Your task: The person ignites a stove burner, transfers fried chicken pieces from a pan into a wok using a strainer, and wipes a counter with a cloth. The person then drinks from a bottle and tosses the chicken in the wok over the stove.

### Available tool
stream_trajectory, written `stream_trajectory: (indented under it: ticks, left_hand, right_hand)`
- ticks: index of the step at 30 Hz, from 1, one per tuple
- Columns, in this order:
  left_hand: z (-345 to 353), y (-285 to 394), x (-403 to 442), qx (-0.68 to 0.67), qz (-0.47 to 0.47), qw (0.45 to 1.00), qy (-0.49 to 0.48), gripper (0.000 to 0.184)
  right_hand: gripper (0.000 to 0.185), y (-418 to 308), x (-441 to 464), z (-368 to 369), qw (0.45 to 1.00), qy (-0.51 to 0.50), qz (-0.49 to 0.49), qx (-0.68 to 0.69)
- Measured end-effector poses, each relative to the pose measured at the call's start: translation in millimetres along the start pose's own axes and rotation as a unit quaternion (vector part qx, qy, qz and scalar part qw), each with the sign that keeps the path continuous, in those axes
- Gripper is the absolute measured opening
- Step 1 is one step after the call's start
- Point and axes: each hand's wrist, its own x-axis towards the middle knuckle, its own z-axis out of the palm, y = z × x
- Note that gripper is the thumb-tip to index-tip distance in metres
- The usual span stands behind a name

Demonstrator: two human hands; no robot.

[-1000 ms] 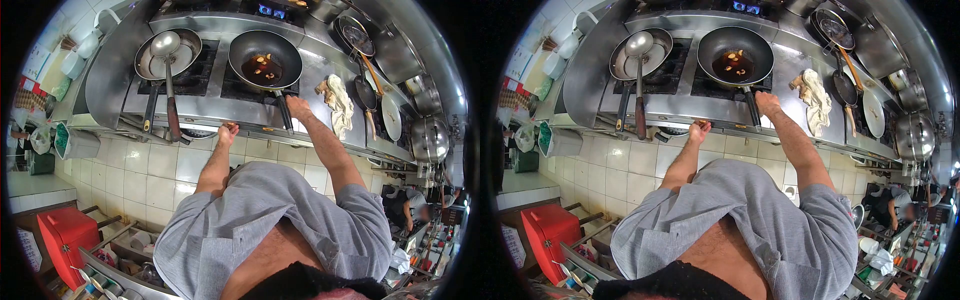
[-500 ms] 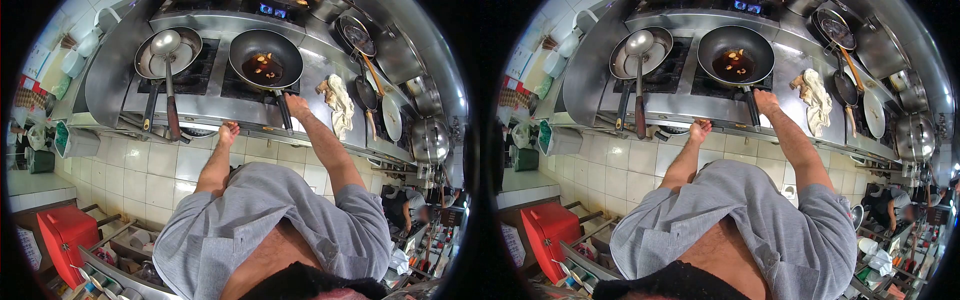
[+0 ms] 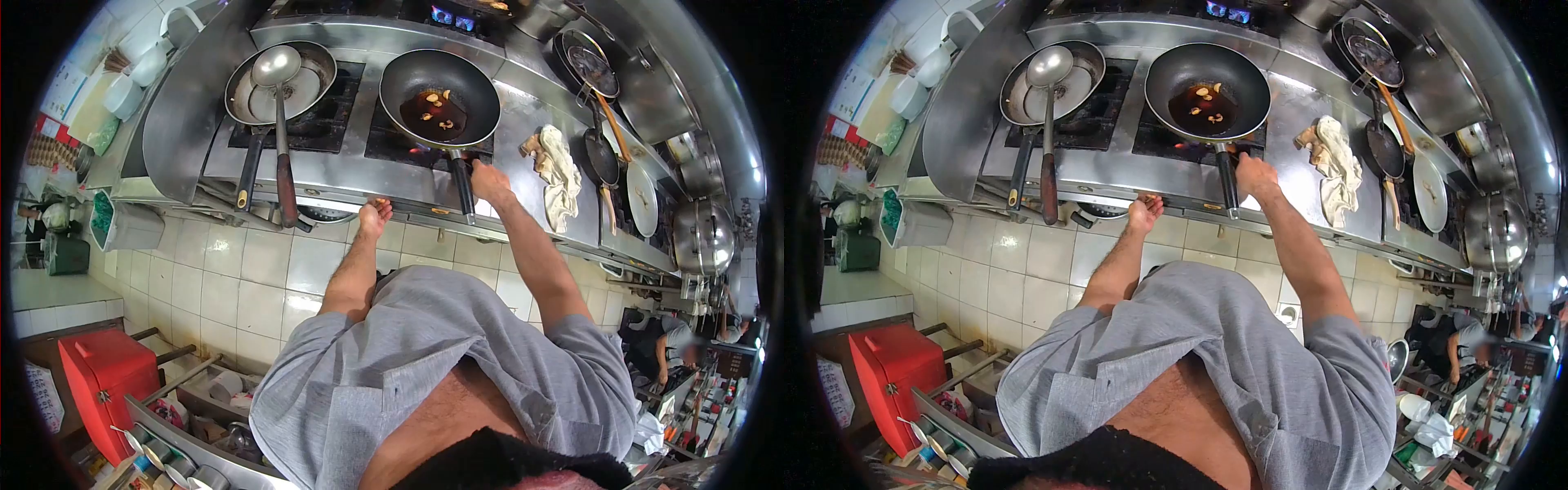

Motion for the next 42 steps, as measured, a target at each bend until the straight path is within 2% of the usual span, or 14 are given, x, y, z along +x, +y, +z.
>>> stream_trajectory:
  ticks: [4,10,12,15,23,29,33,35,36,37,38,39,40,42]
  left_hand:
    - [-3,0,-2,-0.012,0.016,1.0,-0.011,0.026]
    - [-11,-4,6,-0.014,0.037,0.998,-0.055,0.022]
    - [-11,-3,4,0.007,0.041,0.998,-0.056,0.03]
    - [-7,-2,1,-0.005,0.026,0.999,-0.036,0.029]
    - [-10,-2,-1,0.005,0.029,0.998,-0.064,0.027]
    - [-19,-5,9,-0.007,0.034,0.993,-0.115,0.028]
    - [-19,3,-14,0.039,-0.018,0.994,-0.104,0.036]
    - [-25,2,-31,0.094,-0.025,0.99,-0.106,0.044]
    - [-24,4,-50,0.186,-0.045,0.97,-0.151,0.047]
    - [-21,9,-73,0.277,-0.065,0.939,-0.191,0.052]
    - [-19,14,-94,0.275,-0.058,0.942,-0.185,0.052]
    - [-16,17,-117,0.314,-0.051,0.914,-0.252,0.054]
    - [-12,20,-140,0.349,-0.041,0.881,-0.316,0.057]
    - [-1,31,-189,0.35,0.006,0.873,-0.34,0.058]
  right_hand:
    - [0.044,8,-52,-24,0.989,-0.028,0.085,0.119]
    - [0.045,70,-109,0,0.959,0.046,0.148,0.239]
    - [0.044,77,-126,1,0.902,0.059,0.199,0.378]
    - [0.037,76,-143,4,0.853,0.107,0.216,0.463]
    - [0.043,57,-169,18,0.823,0.137,0.238,0.497]
    - [0.037,33,-189,18,0.791,0.172,0.253,0.53]
    - [0.031,21,-196,13,0.736,0.241,0.23,0.589]
    - [0.026,12,-198,2,0.679,0.305,0.16,0.648]
    - [0.019,9,-197,-5,0.687,0.311,0.122,0.645]
    - [0.019,2,-196,-15,0.685,0.307,0.115,0.65]
    - [0.023,-8,-195,-26,0.659,0.296,0.075,0.687]
    - [0.031,-15,-192,-33,0.632,0.282,0.033,0.721]
    - [0.039,-19,-186,-33,0.636,0.259,-0.011,0.727]
    - [0.035,-43,-177,-38,0.602,0.21,-0.081,0.766]
